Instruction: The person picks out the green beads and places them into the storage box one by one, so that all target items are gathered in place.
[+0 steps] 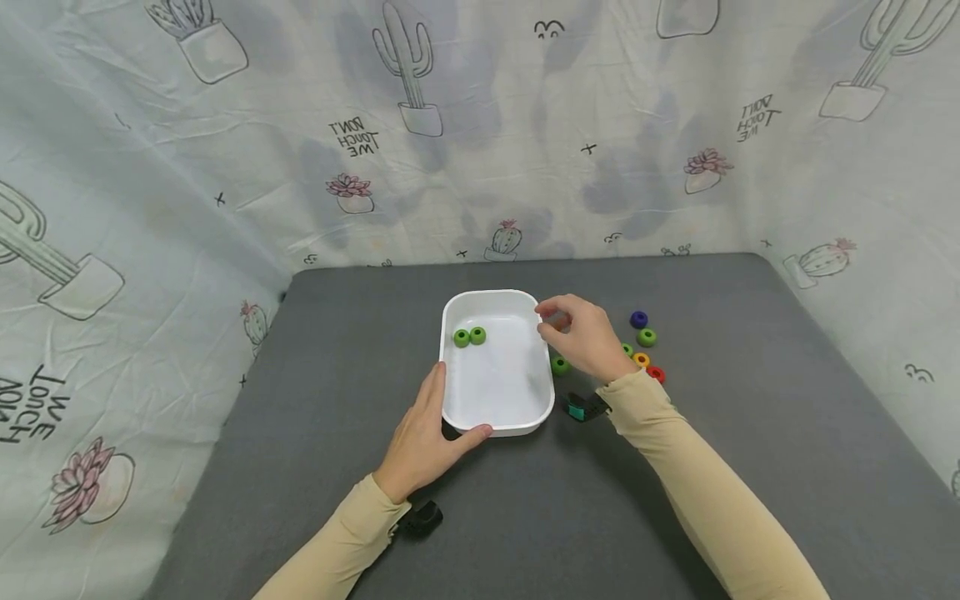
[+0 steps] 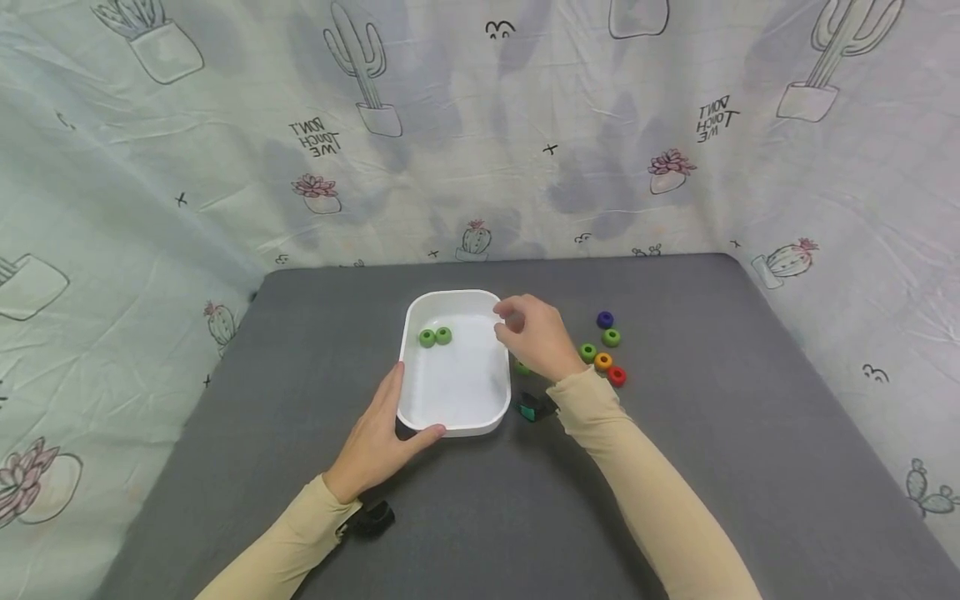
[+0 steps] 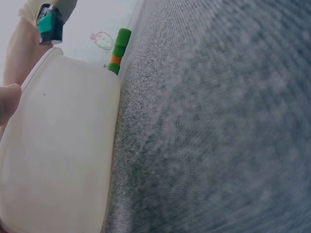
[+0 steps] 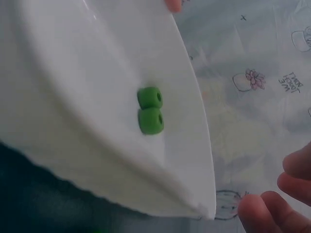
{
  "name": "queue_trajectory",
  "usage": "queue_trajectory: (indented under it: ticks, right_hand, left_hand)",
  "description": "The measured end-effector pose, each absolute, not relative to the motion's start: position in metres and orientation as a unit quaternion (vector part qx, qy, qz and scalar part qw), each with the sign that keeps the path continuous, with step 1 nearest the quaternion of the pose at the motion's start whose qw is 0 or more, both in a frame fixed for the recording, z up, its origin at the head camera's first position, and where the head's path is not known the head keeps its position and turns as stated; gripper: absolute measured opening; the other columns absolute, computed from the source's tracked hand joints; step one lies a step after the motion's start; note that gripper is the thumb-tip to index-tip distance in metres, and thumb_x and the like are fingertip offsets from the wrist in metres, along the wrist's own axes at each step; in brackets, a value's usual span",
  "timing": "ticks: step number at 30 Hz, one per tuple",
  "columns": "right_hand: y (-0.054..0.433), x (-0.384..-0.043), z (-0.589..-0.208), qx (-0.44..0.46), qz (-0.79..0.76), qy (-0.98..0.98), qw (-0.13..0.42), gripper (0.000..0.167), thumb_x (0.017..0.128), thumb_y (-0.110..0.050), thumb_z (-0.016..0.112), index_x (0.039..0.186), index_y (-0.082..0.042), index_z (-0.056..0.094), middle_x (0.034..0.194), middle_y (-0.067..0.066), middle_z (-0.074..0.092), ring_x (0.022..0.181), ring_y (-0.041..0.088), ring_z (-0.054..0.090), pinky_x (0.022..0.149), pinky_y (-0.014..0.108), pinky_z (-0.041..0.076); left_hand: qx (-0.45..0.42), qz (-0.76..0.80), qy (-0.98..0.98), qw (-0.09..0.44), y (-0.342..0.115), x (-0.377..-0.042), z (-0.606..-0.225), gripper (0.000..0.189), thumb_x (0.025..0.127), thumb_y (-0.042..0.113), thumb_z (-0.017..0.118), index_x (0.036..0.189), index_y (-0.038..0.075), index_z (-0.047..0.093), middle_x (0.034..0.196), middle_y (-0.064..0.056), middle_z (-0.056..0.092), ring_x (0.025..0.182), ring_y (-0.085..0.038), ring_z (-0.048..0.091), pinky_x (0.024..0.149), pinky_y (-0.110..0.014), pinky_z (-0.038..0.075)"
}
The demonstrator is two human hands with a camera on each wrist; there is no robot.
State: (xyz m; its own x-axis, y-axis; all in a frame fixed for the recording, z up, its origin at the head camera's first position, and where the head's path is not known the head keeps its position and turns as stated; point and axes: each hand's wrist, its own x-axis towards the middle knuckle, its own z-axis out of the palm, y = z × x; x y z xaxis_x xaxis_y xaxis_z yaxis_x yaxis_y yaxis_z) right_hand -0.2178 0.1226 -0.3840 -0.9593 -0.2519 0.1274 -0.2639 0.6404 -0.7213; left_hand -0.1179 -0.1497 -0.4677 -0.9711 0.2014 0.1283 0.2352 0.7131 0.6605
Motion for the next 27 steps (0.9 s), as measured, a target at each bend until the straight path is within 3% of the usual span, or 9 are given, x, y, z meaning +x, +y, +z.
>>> queue_trajectory:
  ticks: [11, 22, 27]
  right_hand:
    - [0.147, -0.211, -0.412, 0.143, 0.361, -0.922, -0.013, 0.032, 0.098, -0.017, 0.072, 0.127, -0.004, 0.07, 0.122, 0.013, 0.069, 0.099, 0.029, 0.071, 0.082, 0.046, 0.059]
    - [0.147, -0.209, -0.438, 0.177, 0.264, -0.948, 0.0, 0.031, 0.092, -0.018, 0.078, 0.119, -0.003, 0.074, 0.112, 0.012, 0.07, 0.083, 0.019, 0.068, 0.075, 0.038, 0.058]
    - [0.148, -0.208, -0.441, 0.187, 0.263, -0.946, -0.013, 0.029, 0.09, -0.012, 0.078, 0.118, -0.003, 0.074, 0.111, 0.012, 0.071, 0.082, 0.019, 0.065, 0.075, 0.038, 0.056]
  left_hand:
    - [-0.118, -0.355, -0.927, 0.037, -0.15, -0.118, -0.469, 0.121, 0.086, 0.068, 0.074, 0.168, 0.008, 0.01, 0.175, -0.01, 0.017, 0.154, -0.032, 0.035, 0.114, -0.057, 0.042]
    - [-0.114, -0.36, -0.925, 0.036, -0.148, -0.112, -0.466, 0.118, 0.087, 0.068, 0.073, 0.168, 0.009, 0.011, 0.175, -0.006, 0.017, 0.15, -0.036, 0.042, 0.11, -0.058, 0.045]
    - [-0.116, -0.365, -0.923, 0.043, -0.147, -0.11, -0.465, 0.117, 0.088, 0.067, 0.073, 0.168, 0.009, 0.011, 0.174, -0.007, 0.018, 0.149, -0.037, 0.043, 0.109, -0.058, 0.045]
